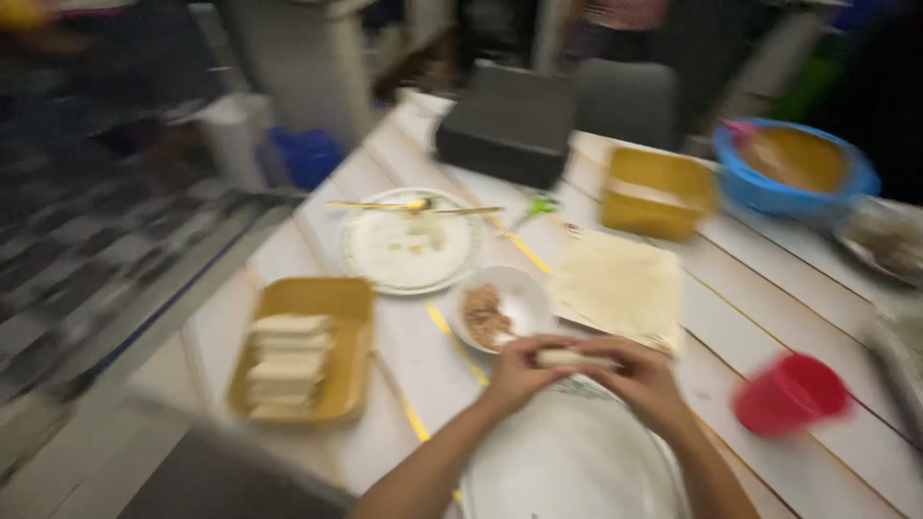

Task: The person is preparing spring rolls by placing filling on a wrapper and rolling it tightly.

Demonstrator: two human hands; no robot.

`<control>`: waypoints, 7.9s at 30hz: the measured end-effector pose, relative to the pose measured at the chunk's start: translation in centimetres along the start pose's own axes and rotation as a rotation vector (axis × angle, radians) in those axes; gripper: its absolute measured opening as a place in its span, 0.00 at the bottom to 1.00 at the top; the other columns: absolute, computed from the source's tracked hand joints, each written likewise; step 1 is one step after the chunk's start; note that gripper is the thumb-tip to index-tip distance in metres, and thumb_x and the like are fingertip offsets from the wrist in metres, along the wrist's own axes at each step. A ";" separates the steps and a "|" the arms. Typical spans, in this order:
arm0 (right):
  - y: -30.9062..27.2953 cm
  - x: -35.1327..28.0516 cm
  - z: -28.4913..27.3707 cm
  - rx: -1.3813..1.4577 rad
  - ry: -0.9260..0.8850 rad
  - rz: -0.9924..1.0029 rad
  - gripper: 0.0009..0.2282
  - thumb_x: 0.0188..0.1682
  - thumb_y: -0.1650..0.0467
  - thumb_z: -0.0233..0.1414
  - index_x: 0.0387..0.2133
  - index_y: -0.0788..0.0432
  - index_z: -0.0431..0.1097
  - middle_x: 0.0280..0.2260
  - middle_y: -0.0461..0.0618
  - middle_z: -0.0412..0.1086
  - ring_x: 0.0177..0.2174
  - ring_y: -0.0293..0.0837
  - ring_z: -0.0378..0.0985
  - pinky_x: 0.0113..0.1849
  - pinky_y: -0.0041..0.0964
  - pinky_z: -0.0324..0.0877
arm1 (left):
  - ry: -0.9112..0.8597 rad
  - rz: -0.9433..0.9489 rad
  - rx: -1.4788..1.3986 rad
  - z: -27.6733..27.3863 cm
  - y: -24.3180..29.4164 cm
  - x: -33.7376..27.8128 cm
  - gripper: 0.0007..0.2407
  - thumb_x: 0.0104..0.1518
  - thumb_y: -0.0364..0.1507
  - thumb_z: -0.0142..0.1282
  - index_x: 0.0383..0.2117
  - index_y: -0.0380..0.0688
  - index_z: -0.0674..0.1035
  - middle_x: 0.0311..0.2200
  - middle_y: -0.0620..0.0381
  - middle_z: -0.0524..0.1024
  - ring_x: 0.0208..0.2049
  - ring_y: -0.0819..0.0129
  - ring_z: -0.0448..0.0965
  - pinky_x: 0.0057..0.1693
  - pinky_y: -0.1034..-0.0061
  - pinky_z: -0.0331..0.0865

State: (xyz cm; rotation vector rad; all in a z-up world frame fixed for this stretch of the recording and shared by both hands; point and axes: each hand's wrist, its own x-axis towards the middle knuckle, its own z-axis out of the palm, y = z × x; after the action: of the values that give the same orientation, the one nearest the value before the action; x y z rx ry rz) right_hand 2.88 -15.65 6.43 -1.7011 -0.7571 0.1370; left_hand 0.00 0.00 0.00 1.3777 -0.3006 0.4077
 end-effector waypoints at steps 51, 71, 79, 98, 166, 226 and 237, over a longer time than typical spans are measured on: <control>-2.7 6.8 29.0 -0.412 -0.125 -0.572 0.11 0.29 0.77 0.54 0.26 0.56 0.67 0.35 0.54 0.65 0.34 0.54 0.68 0.35 0.43 0.65 | 0.112 -0.104 -0.656 -3.0 -6.9 3.4 0.24 0.51 0.50 0.33 0.43 0.47 0.71 0.36 0.51 0.72 0.34 0.61 0.74 0.37 0.72 0.69; 9.3 8.1 -2.1 -0.915 0.048 0.526 0.20 0.35 0.59 0.52 0.42 0.51 0.65 0.44 0.46 0.64 0.47 0.47 0.62 0.49 0.41 0.56 | 1.013 -0.113 -0.030 -8.6 1.1 3.1 0.16 0.51 0.28 0.41 0.47 0.51 0.62 0.48 0.55 0.55 0.49 0.61 0.59 0.54 0.70 0.53; 9.1 7.9 -1.3 -1.136 0.018 0.360 0.08 0.41 0.69 0.46 0.33 0.54 0.69 0.32 0.45 0.71 0.36 0.41 0.72 0.41 0.34 0.66 | 1.011 -0.154 -0.069 -8.4 0.6 3.1 0.14 0.50 0.30 0.42 0.44 0.48 0.65 0.45 0.51 0.58 0.45 0.62 0.62 0.48 0.75 0.59; 9.9 9.0 -4.1 -0.848 0.360 0.327 0.10 0.44 0.65 0.44 0.37 0.55 0.66 0.36 0.53 0.68 0.38 0.51 0.70 0.41 0.44 0.64 | 0.958 -0.174 -0.034 -8.3 0.3 3.2 0.14 0.50 0.32 0.40 0.43 0.48 0.67 0.43 0.52 0.61 0.41 0.67 0.68 0.43 0.77 0.62; 13.8 16.2 -9.0 -0.667 0.283 0.626 0.24 0.30 0.56 0.51 0.40 0.54 0.64 0.38 0.55 0.67 0.42 0.52 0.66 0.43 0.45 0.61 | -0.455 -0.244 1.317 4.9 -12.4 10.0 0.21 0.54 0.37 0.34 0.51 0.36 0.59 0.54 0.44 0.54 0.57 0.57 0.50 0.56 0.66 0.51; 16.5 11.0 -11.5 -0.340 1.637 0.209 0.13 0.34 0.69 0.57 0.09 0.61 0.59 0.08 0.50 0.57 0.13 0.41 0.56 0.20 0.29 0.55 | -0.220 -0.504 1.414 6.5 -17.4 13.4 0.23 0.55 0.40 0.33 0.55 0.44 0.51 0.58 0.52 0.44 0.59 0.57 0.39 0.59 0.62 0.38; 13.4 11.7 -11.6 -0.268 1.682 0.231 0.13 0.34 0.68 0.57 0.09 0.60 0.60 0.08 0.46 0.56 0.13 0.39 0.56 0.19 0.29 0.57 | -0.240 -0.527 1.390 6.4 -17.4 13.7 0.23 0.55 0.40 0.32 0.55 0.44 0.50 0.58 0.52 0.42 0.59 0.57 0.37 0.60 0.62 0.36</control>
State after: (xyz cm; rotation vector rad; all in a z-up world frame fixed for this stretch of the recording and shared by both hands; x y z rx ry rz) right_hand 22.93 -19.98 1.02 -1.4882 0.7034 -1.1474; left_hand 20.26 -7.36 -8.29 2.7792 0.2464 -0.0682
